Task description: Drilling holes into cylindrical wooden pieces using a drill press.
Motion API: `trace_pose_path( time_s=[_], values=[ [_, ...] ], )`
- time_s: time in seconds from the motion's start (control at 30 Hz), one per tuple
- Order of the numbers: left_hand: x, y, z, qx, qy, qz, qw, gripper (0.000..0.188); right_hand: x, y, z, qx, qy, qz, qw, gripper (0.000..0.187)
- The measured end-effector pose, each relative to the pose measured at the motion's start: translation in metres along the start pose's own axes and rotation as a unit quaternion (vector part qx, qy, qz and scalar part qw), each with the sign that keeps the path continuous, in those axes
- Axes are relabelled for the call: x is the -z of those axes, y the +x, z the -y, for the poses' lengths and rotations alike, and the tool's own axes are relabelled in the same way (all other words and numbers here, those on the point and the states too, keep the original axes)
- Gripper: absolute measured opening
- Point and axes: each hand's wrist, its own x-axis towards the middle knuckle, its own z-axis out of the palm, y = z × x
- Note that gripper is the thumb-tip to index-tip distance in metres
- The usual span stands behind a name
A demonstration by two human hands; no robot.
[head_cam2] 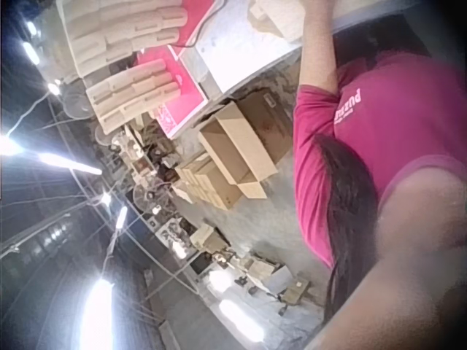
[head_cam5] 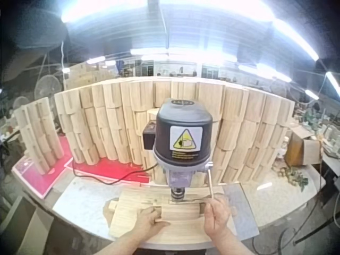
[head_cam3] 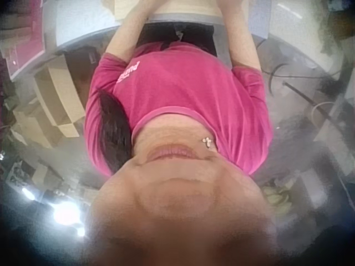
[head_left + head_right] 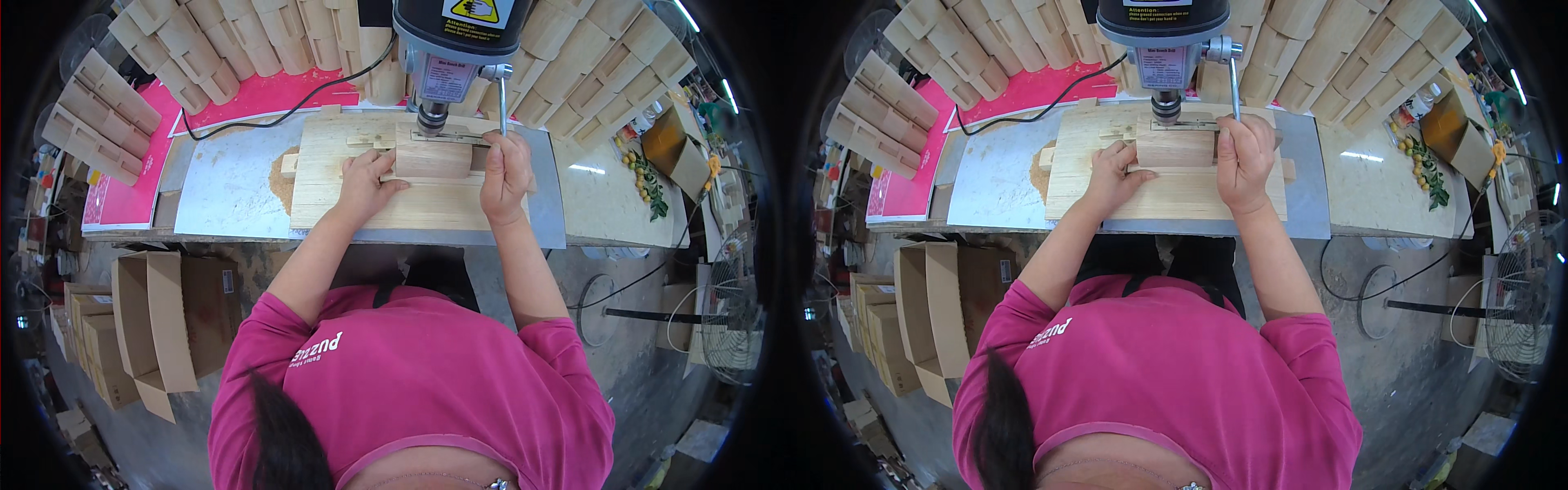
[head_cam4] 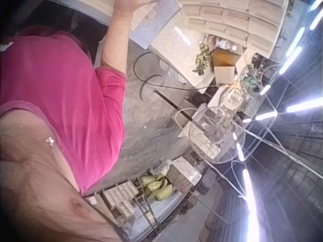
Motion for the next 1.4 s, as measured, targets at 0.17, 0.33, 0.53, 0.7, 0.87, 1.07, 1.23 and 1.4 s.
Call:
trace_pose_path(
  time_s=[0.17,0.33,0.53,0.7,0.87,1.07,1.23,1.4],
  values=[
    [0.002,0.002,-0.001,0.009,0.007,0.007,1.0,0.057,0.02,0.031,0.008,0.004,0.013,0.023,1.0,0.005],
    [0.006,0.004,-0.004,0.031,0.011,0.028,0.999,0.056,0.023,0.144,0.026,-0.073,-0.076,0.045,0.993,0.026],
    [0.001,0.008,-0.009,0.078,-0.099,0.016,0.992,0.051,-0.008,0.192,-0.032,-0.127,-0.146,0.095,0.976,0.034],
    [0.004,0.01,-0.012,0.102,-0.173,-0.007,0.98,0.045,0.013,0.149,-0.031,-0.214,0.125,0.107,0.963,0.029],
    [0.008,0.01,-0.013,0.065,-0.23,-0.011,0.971,0.033,0.029,0.032,-0.03,-0.19,-0.062,0.352,0.914,0.032],
    [0.06,-0.02,-0.012,-0.091,-0.165,-0.007,0.982,0.03,0.038,-0.001,0.01,-0.085,-0.1,0.353,0.927,0.03],
    [0.125,-0.054,-0.004,-0.037,-0.178,-0.015,0.983,0.027,0.052,-0.01,0.009,-0.069,-0.116,0.334,0.933,0.026],
    [0.146,-0.069,0.012,0.27,-0.406,-0.097,0.868,0.019,0.057,-0.009,0.01,-0.087,-0.127,0.338,0.929,0.027]
  ],
)
